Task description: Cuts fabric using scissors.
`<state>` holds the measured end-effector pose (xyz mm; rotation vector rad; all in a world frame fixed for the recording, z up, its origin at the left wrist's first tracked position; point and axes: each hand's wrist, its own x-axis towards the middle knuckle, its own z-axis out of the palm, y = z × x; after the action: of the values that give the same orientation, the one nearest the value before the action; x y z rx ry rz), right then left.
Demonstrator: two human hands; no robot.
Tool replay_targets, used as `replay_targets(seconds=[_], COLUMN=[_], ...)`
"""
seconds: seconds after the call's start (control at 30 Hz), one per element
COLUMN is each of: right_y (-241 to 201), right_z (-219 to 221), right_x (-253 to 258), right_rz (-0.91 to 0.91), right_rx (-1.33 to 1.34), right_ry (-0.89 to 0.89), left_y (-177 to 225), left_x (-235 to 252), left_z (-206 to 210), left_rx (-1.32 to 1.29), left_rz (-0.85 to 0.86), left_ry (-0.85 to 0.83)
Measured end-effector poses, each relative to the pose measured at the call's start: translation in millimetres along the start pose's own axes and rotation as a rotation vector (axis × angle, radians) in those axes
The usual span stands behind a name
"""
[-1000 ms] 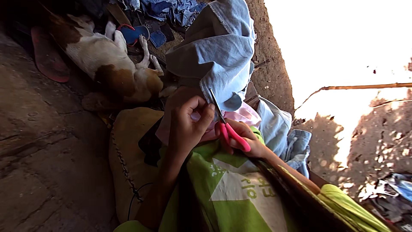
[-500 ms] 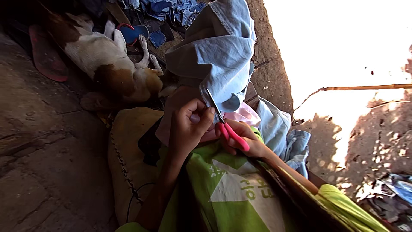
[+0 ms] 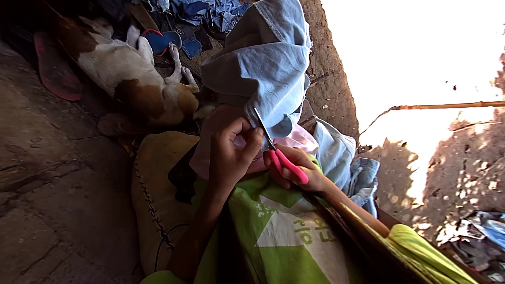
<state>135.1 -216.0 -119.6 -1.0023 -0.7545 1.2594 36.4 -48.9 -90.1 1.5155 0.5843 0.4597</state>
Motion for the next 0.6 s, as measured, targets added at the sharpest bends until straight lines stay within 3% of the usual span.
replay_targets(seconds=[0.6], right_y=[-4], right_z=[4], right_x=[13], right_rz=[0.076], right_rx=[0.064], right_ry=[0.004], left_y=[-6], left_x=[1], left_z=[-9], left_rx=[-0.029], left_rz=[-0.08], left_ry=[-0.036])
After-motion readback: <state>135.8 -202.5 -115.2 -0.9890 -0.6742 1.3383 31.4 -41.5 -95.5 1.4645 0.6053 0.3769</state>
